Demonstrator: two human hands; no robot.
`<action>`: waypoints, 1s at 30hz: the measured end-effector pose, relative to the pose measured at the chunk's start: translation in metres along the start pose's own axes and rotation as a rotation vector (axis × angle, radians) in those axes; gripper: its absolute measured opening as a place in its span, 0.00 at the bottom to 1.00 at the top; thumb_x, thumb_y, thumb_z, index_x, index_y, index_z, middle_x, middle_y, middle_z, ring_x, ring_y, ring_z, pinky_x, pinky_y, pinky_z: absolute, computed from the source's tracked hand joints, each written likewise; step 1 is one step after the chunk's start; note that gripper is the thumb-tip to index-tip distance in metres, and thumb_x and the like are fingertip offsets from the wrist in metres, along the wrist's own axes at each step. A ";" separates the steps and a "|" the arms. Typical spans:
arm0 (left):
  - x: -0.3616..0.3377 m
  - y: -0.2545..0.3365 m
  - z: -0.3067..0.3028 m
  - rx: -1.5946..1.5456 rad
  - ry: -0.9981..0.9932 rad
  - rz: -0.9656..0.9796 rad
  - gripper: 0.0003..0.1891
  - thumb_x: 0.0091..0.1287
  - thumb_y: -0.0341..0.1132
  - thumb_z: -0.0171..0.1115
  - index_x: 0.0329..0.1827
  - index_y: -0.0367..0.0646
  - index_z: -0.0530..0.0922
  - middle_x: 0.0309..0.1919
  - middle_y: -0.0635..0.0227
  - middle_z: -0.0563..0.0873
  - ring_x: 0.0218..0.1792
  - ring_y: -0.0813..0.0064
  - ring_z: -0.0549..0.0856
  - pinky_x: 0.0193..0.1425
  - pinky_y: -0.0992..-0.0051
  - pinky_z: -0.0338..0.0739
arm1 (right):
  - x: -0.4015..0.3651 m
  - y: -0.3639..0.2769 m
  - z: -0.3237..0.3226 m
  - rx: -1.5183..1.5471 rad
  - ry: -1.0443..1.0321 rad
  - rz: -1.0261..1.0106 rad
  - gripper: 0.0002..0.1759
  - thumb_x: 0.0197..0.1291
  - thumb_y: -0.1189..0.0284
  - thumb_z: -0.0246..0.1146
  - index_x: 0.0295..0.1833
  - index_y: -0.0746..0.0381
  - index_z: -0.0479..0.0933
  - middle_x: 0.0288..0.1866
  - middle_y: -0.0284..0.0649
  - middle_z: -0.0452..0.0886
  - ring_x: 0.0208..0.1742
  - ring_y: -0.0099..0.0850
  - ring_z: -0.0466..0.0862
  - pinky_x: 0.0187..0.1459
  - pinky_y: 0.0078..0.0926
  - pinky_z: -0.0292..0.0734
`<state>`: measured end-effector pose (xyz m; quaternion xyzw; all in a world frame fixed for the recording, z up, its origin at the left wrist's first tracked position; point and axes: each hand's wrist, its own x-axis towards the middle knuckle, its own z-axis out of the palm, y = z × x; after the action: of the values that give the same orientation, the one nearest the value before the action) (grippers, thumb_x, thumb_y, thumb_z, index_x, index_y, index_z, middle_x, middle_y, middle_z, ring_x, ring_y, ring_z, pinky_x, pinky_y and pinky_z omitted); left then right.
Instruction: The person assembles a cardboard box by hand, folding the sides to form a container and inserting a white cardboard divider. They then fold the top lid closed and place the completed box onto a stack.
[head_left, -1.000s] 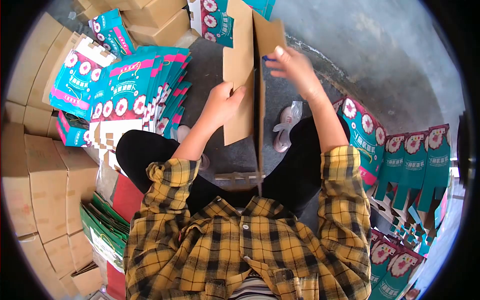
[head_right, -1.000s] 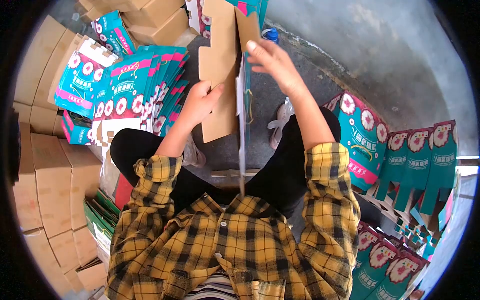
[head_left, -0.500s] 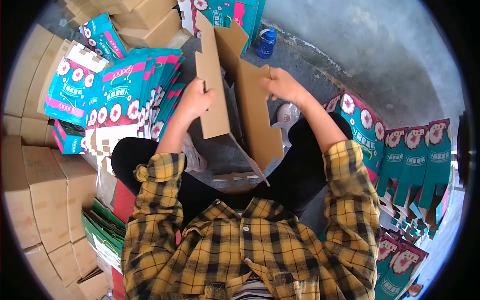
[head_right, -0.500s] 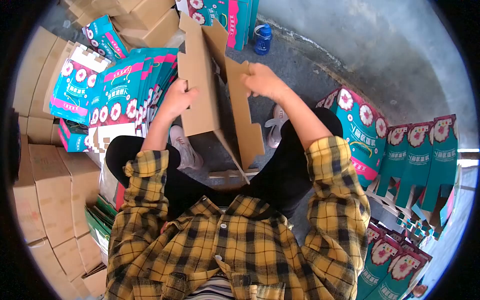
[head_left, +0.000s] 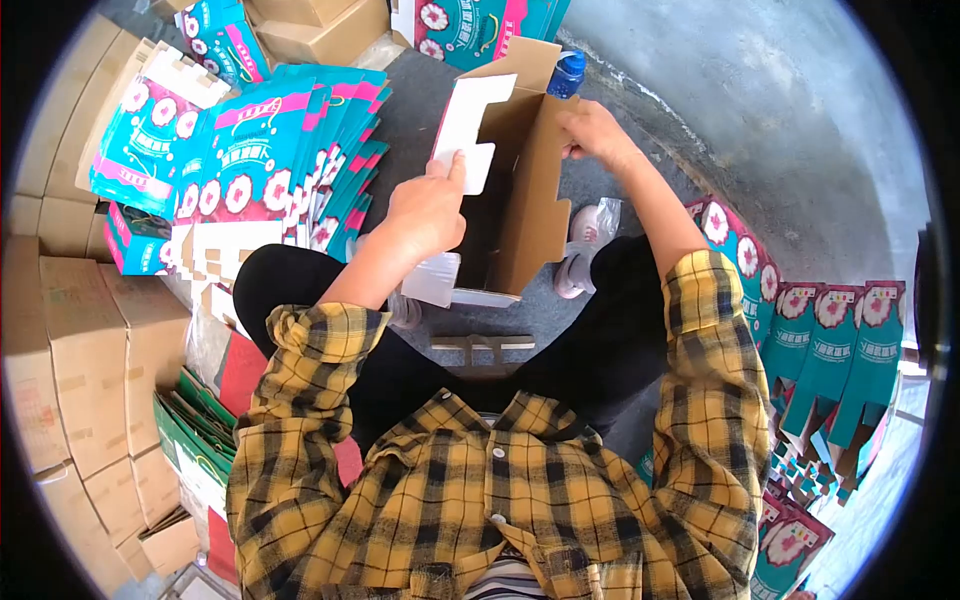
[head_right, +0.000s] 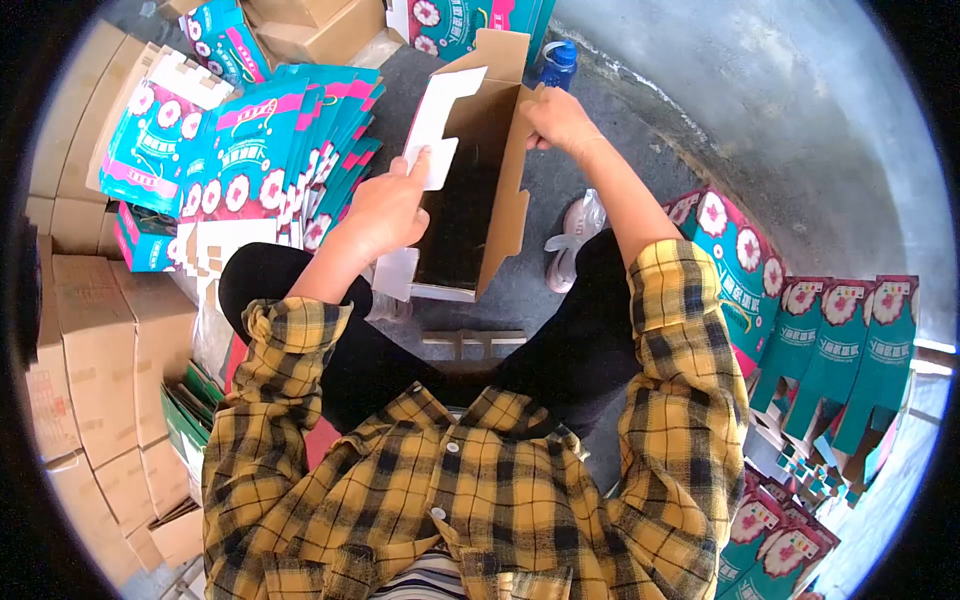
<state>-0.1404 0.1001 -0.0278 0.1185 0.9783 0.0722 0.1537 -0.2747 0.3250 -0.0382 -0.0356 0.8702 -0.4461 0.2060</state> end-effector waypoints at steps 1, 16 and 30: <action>0.002 -0.002 0.005 0.003 0.084 0.052 0.38 0.52 0.33 0.60 0.67 0.30 0.57 0.52 0.44 0.75 0.46 0.51 0.81 0.47 0.61 0.79 | -0.002 -0.001 -0.002 -0.003 -0.002 0.003 0.17 0.58 0.68 0.52 0.40 0.74 0.73 0.28 0.46 0.82 0.24 0.32 0.85 0.23 0.24 0.79; 0.000 0.001 0.012 -0.083 0.103 0.103 0.39 0.52 0.34 0.60 0.67 0.28 0.55 0.62 0.39 0.66 0.57 0.46 0.73 0.62 0.61 0.69 | -0.185 -0.037 0.077 -0.759 -0.410 -0.802 0.11 0.53 0.65 0.61 0.31 0.63 0.74 0.29 0.42 0.76 0.36 0.40 0.79 0.37 0.36 0.76; 0.002 0.003 0.071 0.111 0.443 0.005 0.33 0.61 0.55 0.57 0.65 0.44 0.68 0.64 0.50 0.67 0.62 0.50 0.66 0.56 0.57 0.69 | -0.171 -0.020 0.093 -1.109 0.036 -0.861 0.06 0.51 0.68 0.58 0.29 0.59 0.76 0.26 0.36 0.77 0.30 0.31 0.79 0.33 0.28 0.72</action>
<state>-0.1188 0.1108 -0.0947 0.1106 0.9903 0.0429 -0.0718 -0.0851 0.2839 -0.0147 -0.4696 0.8811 0.0212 -0.0521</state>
